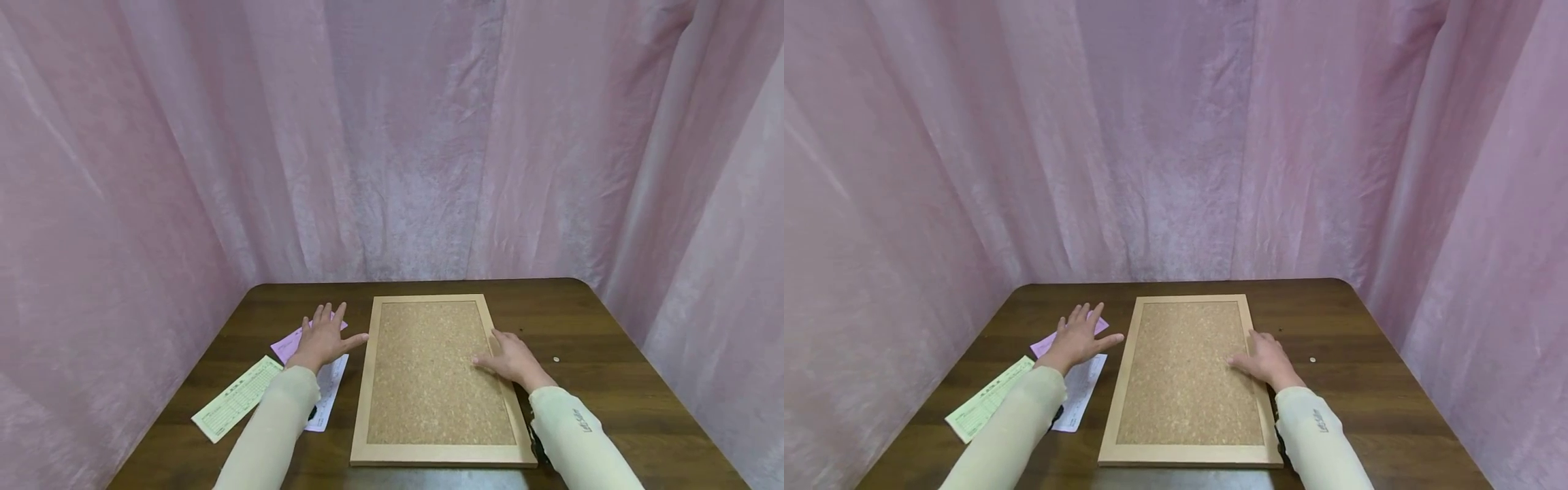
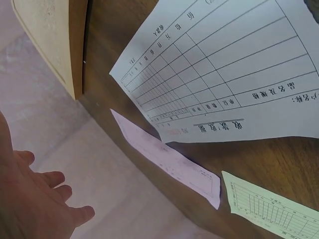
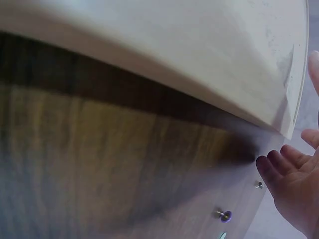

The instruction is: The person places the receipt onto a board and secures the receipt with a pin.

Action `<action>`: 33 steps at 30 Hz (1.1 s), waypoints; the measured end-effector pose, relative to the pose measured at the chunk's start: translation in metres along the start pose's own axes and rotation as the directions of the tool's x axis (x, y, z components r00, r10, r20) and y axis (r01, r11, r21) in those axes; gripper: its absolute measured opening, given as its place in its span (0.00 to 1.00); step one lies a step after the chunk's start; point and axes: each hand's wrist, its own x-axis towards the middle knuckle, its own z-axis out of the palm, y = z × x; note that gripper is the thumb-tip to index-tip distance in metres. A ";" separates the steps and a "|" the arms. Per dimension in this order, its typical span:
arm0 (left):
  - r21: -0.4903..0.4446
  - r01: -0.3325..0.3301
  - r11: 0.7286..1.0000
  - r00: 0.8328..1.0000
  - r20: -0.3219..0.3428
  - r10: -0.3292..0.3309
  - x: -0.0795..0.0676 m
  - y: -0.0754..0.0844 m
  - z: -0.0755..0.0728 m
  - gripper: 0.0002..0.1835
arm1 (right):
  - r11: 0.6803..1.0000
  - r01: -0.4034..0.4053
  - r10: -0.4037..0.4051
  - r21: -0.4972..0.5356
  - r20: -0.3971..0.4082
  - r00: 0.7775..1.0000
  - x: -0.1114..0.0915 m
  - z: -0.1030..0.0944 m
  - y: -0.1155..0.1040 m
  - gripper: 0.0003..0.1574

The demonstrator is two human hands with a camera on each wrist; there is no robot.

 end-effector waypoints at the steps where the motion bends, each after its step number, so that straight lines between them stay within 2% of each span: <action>1: -0.004 0.002 1.000 1.000 0.001 -0.002 0.000 0.000 -0.001 0.55 | 1.000 0.003 -0.003 -0.001 0.000 1.000 -0.001 0.000 0.001 0.60; 12: -0.056 0.016 0.998 1.000 0.011 -0.016 -0.002 -0.008 -0.007 0.57 | 0.999 0.009 -0.010 0.034 0.024 1.000 -0.011 0.001 0.002 0.58; 20: -0.114 0.027 0.993 1.000 0.015 -0.026 -0.008 -0.016 -0.012 0.56 | 1.000 0.012 -0.012 0.003 0.037 0.999 -0.012 0.004 0.007 0.55; 26: -0.099 0.037 0.994 0.999 0.007 -0.037 -0.010 -0.024 -0.014 0.57 | 0.999 0.029 -0.028 -0.015 0.046 0.999 -0.012 0.004 0.007 0.54; 33: -0.110 0.053 0.993 0.998 -0.027 -0.057 -0.009 -0.037 -0.019 0.54 | 0.999 0.032 -0.030 -0.043 0.051 0.998 -0.013 0.004 0.007 0.54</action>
